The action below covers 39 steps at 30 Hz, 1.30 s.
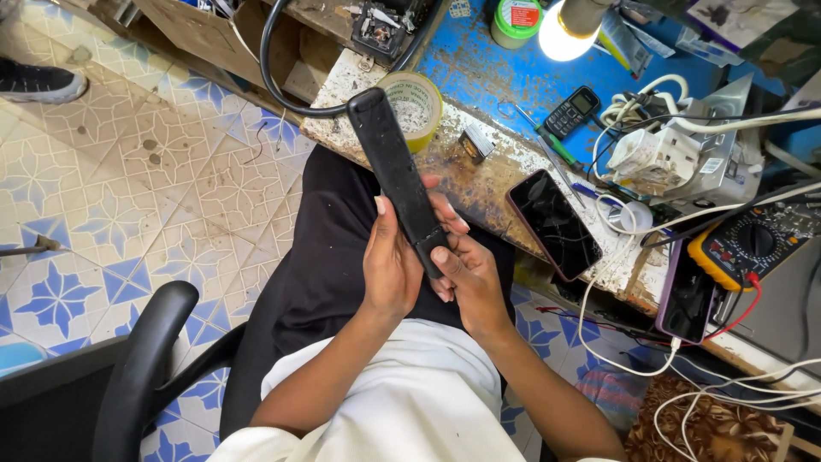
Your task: The person is repairing a remote control by applying yellow adhesive tape to its casing at a repair bench.
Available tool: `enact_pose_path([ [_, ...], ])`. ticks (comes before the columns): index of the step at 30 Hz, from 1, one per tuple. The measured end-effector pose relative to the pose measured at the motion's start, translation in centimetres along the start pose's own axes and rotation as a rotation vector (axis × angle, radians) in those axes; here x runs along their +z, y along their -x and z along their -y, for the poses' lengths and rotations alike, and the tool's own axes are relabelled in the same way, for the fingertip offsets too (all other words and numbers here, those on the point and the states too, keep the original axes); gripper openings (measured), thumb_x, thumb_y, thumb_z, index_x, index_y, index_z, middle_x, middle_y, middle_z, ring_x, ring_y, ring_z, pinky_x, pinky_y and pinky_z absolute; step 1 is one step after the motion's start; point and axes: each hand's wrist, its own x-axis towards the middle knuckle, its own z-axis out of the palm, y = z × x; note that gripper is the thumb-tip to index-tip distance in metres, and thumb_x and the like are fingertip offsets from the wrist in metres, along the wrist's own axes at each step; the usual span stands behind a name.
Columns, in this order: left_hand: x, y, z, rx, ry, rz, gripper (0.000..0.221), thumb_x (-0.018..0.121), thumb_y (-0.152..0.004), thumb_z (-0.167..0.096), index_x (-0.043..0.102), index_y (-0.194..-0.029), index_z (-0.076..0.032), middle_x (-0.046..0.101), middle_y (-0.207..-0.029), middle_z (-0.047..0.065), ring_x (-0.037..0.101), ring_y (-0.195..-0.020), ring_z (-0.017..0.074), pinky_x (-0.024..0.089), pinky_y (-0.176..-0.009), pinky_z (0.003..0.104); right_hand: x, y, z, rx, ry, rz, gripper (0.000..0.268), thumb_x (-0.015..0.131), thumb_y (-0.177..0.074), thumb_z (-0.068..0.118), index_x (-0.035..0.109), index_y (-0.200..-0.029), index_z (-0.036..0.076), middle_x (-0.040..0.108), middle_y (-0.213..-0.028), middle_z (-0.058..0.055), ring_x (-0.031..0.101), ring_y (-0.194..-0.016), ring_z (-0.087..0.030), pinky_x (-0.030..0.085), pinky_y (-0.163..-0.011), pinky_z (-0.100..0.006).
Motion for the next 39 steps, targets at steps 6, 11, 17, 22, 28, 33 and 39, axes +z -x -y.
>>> enact_pose_path([
  [6, -0.1, 0.5, 0.0, -0.045, 0.041, -0.058, 0.061, 0.027, -0.114, -0.047, 0.047, -0.137, 0.005, 0.064, -0.102, 0.024, 0.069, -0.106, 0.0387, 0.058, -0.097, 0.048, 1.0, 0.6, 0.6, -0.330, 0.283, -0.183, 0.037, 0.079, -0.092, 0.021, 0.056, -0.109, -0.002, 0.051, -0.067, -0.008, 0.045, -0.046, -0.010, 0.037, -0.042, -0.023],
  [11, 0.6, 0.8, 0.0, -0.036, 0.062, -0.070, 0.061, 0.025, -0.113, -0.050, 0.046, -0.132, 0.003, 0.064, -0.112, 0.029, 0.063, -0.122, 0.0451, 0.053, -0.107, 0.051, 1.4, 0.6, 2.1, -0.816, 0.758, -0.194, 0.026, 0.072, -0.096, 0.015, 0.066, -0.116, -0.001, 0.057, -0.091, -0.008, 0.049, -0.064, -0.017, 0.044, -0.053, -0.028],
  [17, 1.0, 0.8, 0.0, 0.011, 0.028, -0.092, 0.056, 0.025, -0.114, -0.048, 0.044, -0.134, 0.002, 0.063, -0.119, 0.029, 0.058, -0.129, 0.0443, 0.050, -0.112, 0.050, 1.4, 0.4, 2.6, -0.937, 0.916, -0.153, 0.049, 0.082, -0.088, 0.026, 0.068, -0.125, -0.003, 0.056, -0.101, -0.013, 0.050, -0.075, -0.019, 0.048, -0.059, -0.029],
  [22, 0.6, 0.8, 0.9, 0.074, 0.042, -0.084, 0.053, 0.026, -0.114, -0.044, 0.042, -0.135, 0.002, 0.060, -0.112, 0.026, 0.061, -0.121, 0.0418, 0.051, -0.110, 0.053, 0.8, 0.5, 1.8, -0.979, 0.901, -0.172, 0.049, 0.080, -0.090, 0.021, 0.067, -0.130, -0.004, 0.054, -0.104, -0.013, 0.054, -0.085, -0.025, 0.050, -0.073, -0.035],
  [28, 0.5, 1.0, 1.0, 0.071, 0.077, -0.080, 0.052, 0.026, -0.115, -0.042, 0.041, -0.137, 0.002, 0.059, -0.110, 0.023, 0.061, -0.119, 0.0397, 0.050, -0.111, 0.052, 1.0, 0.1, 2.6, -0.982, 0.904, -0.128, 0.044, 0.077, -0.093, 0.018, 0.068, -0.129, -0.003, 0.053, -0.103, -0.013, 0.050, -0.079, -0.024, 0.048, -0.072, -0.036],
  [33, 0.7, 1.1, 0.9, 0.097, 0.077, -0.061, 0.049, 0.029, -0.115, -0.040, 0.041, -0.138, 0.002, 0.059, -0.113, 0.024, 0.060, -0.121, 0.0398, 0.048, -0.113, 0.054, 1.1, 0.2, 2.0, -0.968, 0.892, -0.123, 0.043, 0.077, -0.093, 0.016, 0.068, -0.130, -0.004, 0.052, -0.104, -0.013, 0.051, -0.082, -0.024, 0.048, -0.074, -0.037],
  [39, 1.6, 1.1, 0.2, 0.106, -0.099, 0.011, 0.050, 0.063, -0.104, -0.013, 0.036, -0.145, -0.002, 0.058, -0.124, 0.021, 0.058, -0.129, 0.0379, 0.044, -0.116, 0.052, 1.0, 0.5, 1.6, -0.931, 0.923, -0.168, 0.040, 0.066, -0.100, 0.018, 0.063, -0.134, -0.001, 0.053, -0.111, -0.015, 0.059, -0.096, -0.029, 0.053, -0.084, -0.042],
])
